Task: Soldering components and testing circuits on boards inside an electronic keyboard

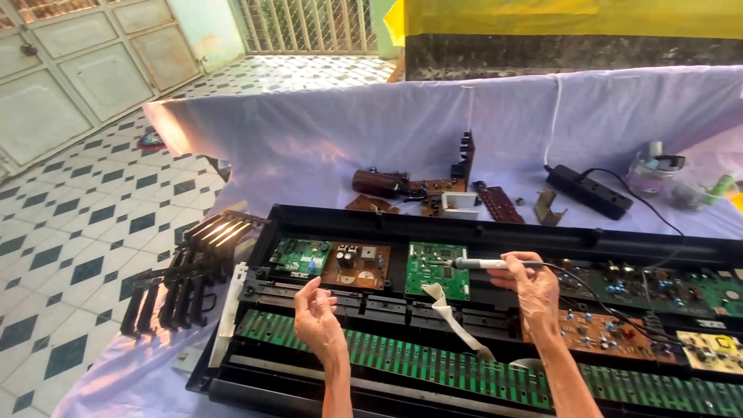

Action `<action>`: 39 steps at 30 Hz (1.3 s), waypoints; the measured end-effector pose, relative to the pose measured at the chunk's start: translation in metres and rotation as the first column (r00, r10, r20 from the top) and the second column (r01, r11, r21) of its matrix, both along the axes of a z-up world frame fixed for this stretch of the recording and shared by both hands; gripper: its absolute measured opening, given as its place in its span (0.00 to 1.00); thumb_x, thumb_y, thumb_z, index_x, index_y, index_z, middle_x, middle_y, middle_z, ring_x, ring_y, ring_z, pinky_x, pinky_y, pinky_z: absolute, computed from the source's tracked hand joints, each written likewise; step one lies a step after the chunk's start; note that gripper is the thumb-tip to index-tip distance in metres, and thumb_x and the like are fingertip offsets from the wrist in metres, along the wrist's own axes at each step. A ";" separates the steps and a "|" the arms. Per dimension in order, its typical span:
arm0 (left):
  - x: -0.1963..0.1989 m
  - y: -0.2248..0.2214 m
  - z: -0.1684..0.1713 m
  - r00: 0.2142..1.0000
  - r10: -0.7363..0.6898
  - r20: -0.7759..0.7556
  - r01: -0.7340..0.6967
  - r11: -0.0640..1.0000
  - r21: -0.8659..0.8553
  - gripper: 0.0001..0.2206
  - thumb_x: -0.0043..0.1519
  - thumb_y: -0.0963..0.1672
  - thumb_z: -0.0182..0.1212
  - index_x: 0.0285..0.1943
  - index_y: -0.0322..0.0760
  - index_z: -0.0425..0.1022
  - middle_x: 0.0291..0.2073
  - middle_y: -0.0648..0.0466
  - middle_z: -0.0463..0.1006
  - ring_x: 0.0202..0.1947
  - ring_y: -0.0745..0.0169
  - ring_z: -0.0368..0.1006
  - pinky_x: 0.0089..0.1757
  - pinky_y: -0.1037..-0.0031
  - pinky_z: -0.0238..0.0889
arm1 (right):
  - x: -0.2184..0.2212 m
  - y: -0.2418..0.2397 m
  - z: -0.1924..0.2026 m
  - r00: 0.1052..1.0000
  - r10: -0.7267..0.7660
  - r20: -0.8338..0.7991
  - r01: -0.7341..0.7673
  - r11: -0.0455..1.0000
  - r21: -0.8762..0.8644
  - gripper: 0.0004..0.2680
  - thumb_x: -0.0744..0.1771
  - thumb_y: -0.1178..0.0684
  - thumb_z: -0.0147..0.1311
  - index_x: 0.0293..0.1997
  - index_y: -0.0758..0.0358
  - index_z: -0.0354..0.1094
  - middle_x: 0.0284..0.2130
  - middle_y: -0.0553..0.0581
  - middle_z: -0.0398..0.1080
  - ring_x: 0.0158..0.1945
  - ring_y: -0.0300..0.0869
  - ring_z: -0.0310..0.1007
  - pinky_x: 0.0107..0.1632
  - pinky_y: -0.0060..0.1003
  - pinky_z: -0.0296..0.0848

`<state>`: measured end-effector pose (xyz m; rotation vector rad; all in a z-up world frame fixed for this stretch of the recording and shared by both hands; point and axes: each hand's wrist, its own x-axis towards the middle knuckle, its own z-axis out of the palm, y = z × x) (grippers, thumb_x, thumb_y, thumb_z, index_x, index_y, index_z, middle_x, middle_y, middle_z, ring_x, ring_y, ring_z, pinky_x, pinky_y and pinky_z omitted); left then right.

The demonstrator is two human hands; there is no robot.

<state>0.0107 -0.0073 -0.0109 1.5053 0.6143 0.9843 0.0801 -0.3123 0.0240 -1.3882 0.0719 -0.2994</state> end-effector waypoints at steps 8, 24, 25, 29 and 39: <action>-0.001 0.005 0.003 0.996 0.027 0.084 -0.017 0.992 -0.122 0.11 0.69 0.41 0.51 0.53 0.40 0.80 0.32 0.52 0.81 0.30 0.63 0.78 0.34 0.74 0.75 | 0.012 0.006 -0.005 0.998 0.054 0.037 -0.058 0.991 0.117 0.07 0.72 0.55 0.53 0.47 0.71 0.66 0.40 0.76 0.75 0.41 0.63 0.81 0.45 0.49 0.83; -0.004 0.010 0.005 0.973 0.127 0.193 -0.096 0.982 -0.160 0.13 0.71 0.42 0.45 0.56 0.38 0.78 0.31 0.54 0.79 0.29 0.64 0.77 0.33 0.76 0.76 | 0.037 0.038 0.000 0.989 0.146 -0.018 -0.144 0.985 0.091 0.06 0.73 0.55 0.53 0.49 0.70 0.68 0.40 0.74 0.76 0.41 0.60 0.80 0.44 0.48 0.82; -0.004 0.010 0.003 0.973 0.129 0.191 -0.098 0.982 -0.164 0.13 0.71 0.42 0.45 0.56 0.38 0.78 0.31 0.54 0.79 0.29 0.64 0.77 0.33 0.76 0.76 | 0.033 0.039 0.003 0.989 0.147 -0.020 -0.145 0.986 0.086 0.06 0.73 0.55 0.53 0.49 0.70 0.68 0.40 0.74 0.76 0.41 0.60 0.80 0.44 0.48 0.82; 0.001 0.011 -0.004 0.993 0.020 0.116 -0.003 0.990 -0.144 0.12 0.69 0.42 0.50 0.52 0.40 0.81 0.31 0.54 0.80 0.29 0.66 0.78 0.32 0.77 0.75 | 0.020 0.034 0.011 0.983 0.164 -0.078 -0.155 0.981 0.116 0.09 0.73 0.53 0.51 0.51 0.72 0.68 0.42 0.76 0.75 0.45 0.61 0.79 0.47 0.48 0.80; 0.002 0.010 -0.010 0.993 0.035 0.109 -0.024 0.995 -0.098 0.11 0.70 0.43 0.50 0.54 0.41 0.79 0.35 0.53 0.83 0.32 0.64 0.80 0.32 0.76 0.78 | 0.041 0.049 0.009 0.973 0.162 -0.164 -0.106 0.947 0.303 0.10 0.73 0.53 0.50 0.55 0.70 0.65 0.46 0.76 0.74 0.46 0.57 0.78 0.50 0.44 0.81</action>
